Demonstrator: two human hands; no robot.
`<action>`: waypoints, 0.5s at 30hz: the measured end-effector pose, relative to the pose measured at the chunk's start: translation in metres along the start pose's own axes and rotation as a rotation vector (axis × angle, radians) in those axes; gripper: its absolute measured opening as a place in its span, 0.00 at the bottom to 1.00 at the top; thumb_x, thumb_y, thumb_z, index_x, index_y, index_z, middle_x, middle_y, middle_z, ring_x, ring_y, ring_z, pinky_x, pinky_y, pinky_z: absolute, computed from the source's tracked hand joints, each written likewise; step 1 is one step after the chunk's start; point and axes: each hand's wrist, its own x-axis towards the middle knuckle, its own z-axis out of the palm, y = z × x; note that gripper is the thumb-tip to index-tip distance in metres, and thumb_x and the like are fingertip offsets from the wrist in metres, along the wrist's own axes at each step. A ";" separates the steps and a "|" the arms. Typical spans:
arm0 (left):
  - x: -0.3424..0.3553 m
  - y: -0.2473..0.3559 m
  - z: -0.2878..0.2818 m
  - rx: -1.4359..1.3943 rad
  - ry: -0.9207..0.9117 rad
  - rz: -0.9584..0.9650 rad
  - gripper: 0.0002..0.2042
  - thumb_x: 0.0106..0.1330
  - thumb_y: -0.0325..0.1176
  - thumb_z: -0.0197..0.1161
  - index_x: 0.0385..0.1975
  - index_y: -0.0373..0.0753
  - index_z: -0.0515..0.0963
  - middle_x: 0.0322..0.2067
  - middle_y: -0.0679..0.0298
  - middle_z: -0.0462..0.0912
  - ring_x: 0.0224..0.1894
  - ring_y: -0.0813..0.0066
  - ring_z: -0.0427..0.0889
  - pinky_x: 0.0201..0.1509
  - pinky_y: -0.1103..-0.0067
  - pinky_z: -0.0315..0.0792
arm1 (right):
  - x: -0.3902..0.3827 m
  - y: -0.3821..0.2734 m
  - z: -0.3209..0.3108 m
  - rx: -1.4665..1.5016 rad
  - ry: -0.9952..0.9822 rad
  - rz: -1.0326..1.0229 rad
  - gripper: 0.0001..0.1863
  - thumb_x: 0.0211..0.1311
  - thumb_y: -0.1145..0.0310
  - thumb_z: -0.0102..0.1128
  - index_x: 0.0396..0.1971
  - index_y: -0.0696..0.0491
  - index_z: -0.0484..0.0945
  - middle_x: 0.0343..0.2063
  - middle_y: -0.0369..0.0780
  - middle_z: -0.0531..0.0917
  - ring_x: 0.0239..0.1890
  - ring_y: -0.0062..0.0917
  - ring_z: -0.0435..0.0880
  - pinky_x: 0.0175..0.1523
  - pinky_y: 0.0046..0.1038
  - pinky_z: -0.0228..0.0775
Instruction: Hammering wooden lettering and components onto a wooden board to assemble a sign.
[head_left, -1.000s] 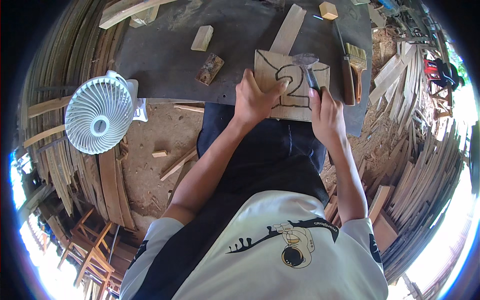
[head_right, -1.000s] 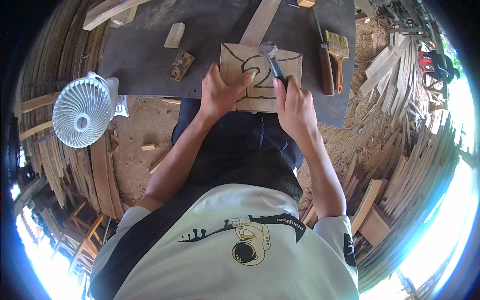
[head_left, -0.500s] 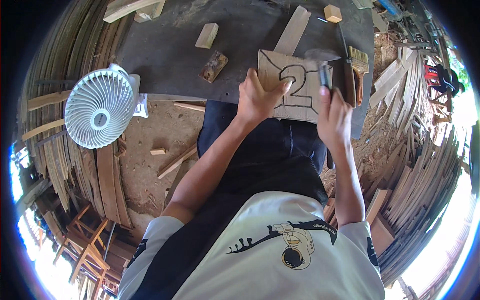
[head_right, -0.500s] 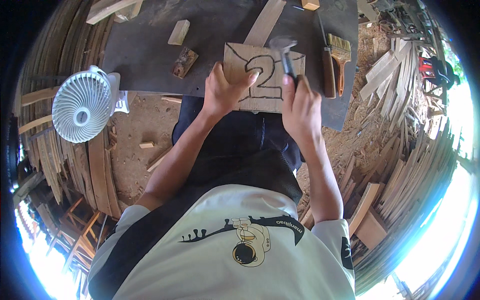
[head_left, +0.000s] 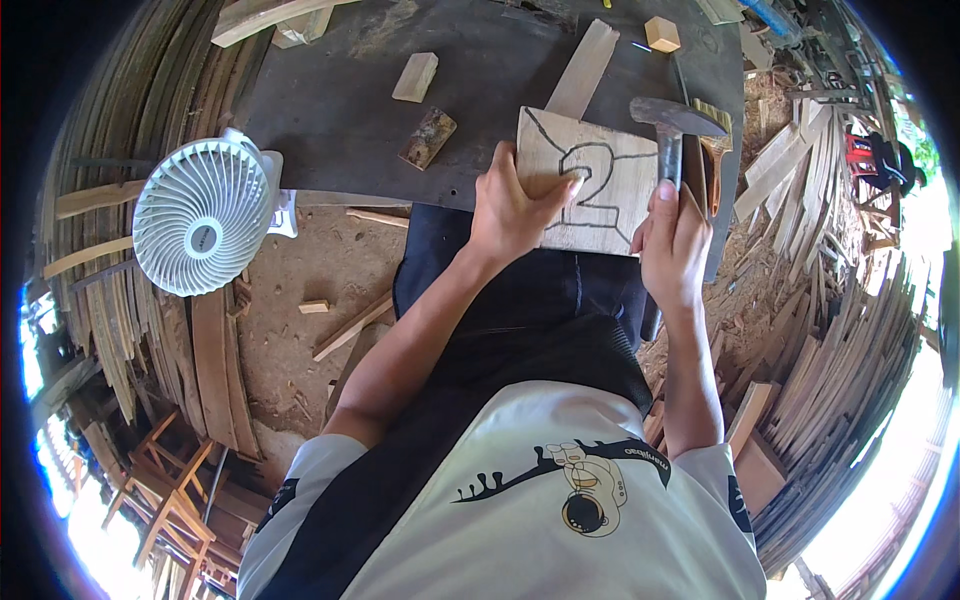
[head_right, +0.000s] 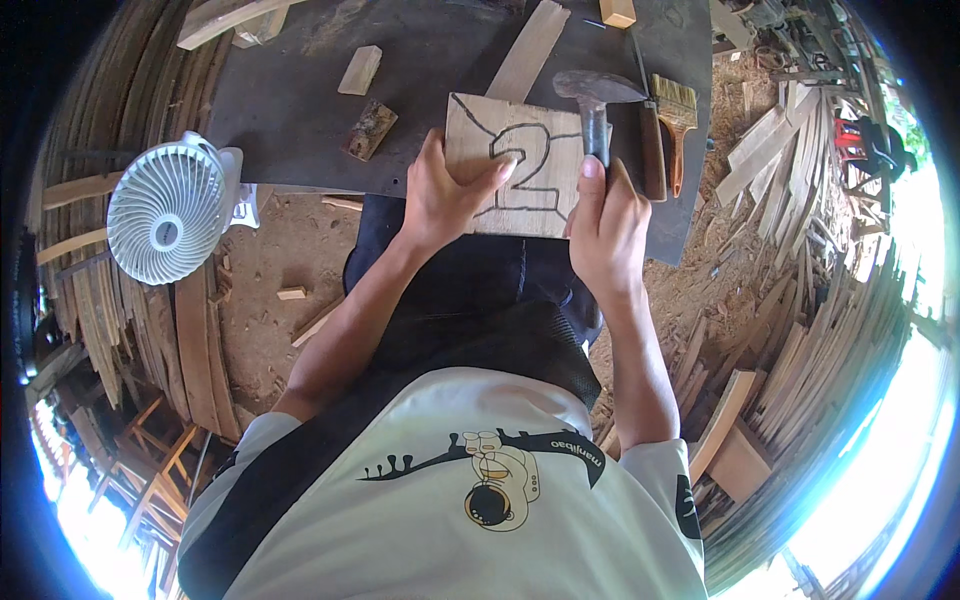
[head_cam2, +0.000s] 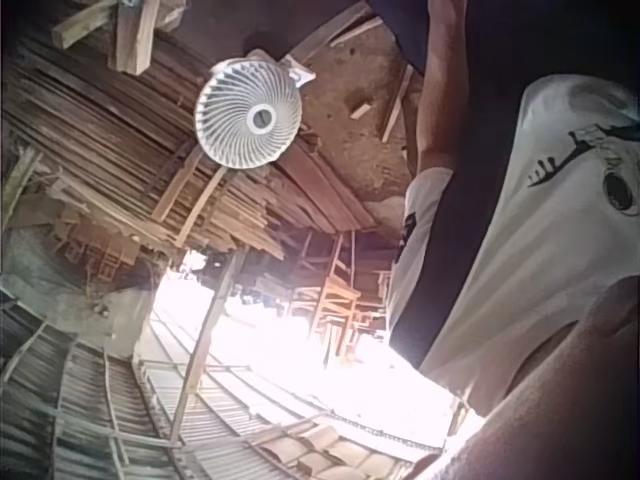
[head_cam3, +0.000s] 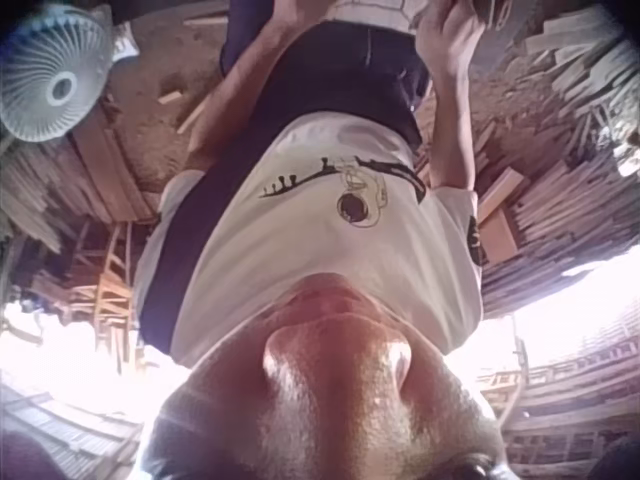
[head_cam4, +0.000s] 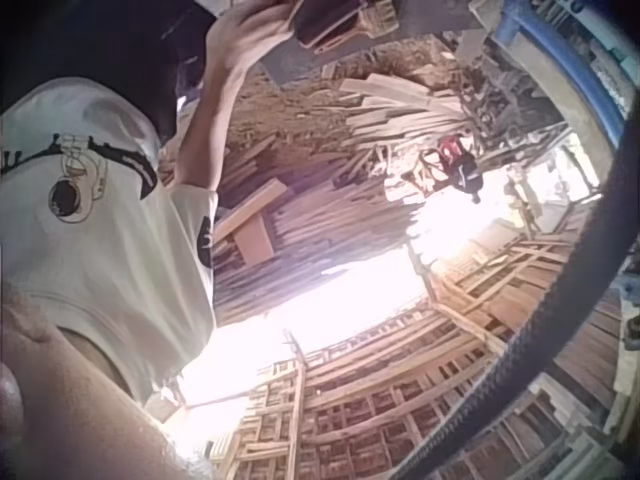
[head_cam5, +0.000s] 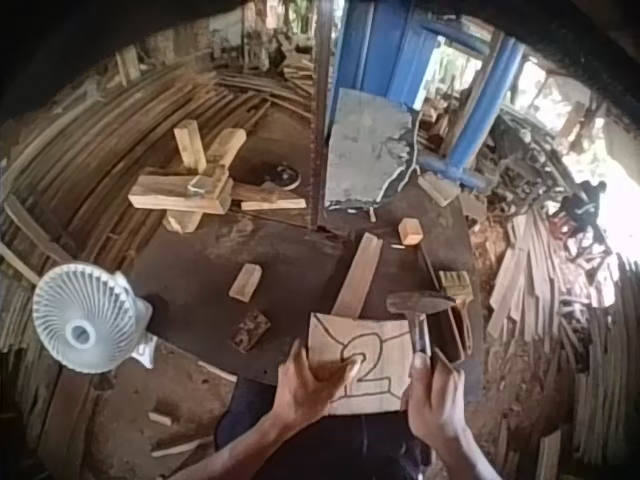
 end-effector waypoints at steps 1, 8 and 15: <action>-0.005 0.003 -0.002 -0.001 -0.006 0.000 0.27 0.52 0.42 0.77 0.39 0.28 0.72 0.33 0.50 0.84 0.37 0.64 0.86 0.41 0.72 0.78 | -0.003 0.003 -0.003 -0.002 0.004 0.005 0.20 0.76 0.61 0.45 0.25 0.59 0.69 0.11 0.40 0.73 0.12 0.23 0.77 0.18 0.29 0.65; -0.060 0.005 -0.026 -0.118 -0.111 0.027 0.27 0.54 0.36 0.77 0.45 0.32 0.66 0.31 0.45 0.84 0.37 0.54 0.87 0.39 0.68 0.80 | -0.032 0.033 -0.027 0.123 -0.014 -0.008 0.21 0.76 0.59 0.44 0.26 0.59 0.70 0.13 0.35 0.71 0.14 0.17 0.72 0.20 0.23 0.64; -0.055 -0.006 -0.014 -0.194 -0.019 0.109 0.25 0.55 0.34 0.75 0.43 0.31 0.66 0.30 0.46 0.84 0.36 0.57 0.87 0.38 0.70 0.80 | -0.036 0.045 -0.026 0.102 -0.043 0.028 0.20 0.76 0.59 0.44 0.25 0.58 0.70 0.12 0.34 0.71 0.15 0.14 0.71 0.21 0.23 0.63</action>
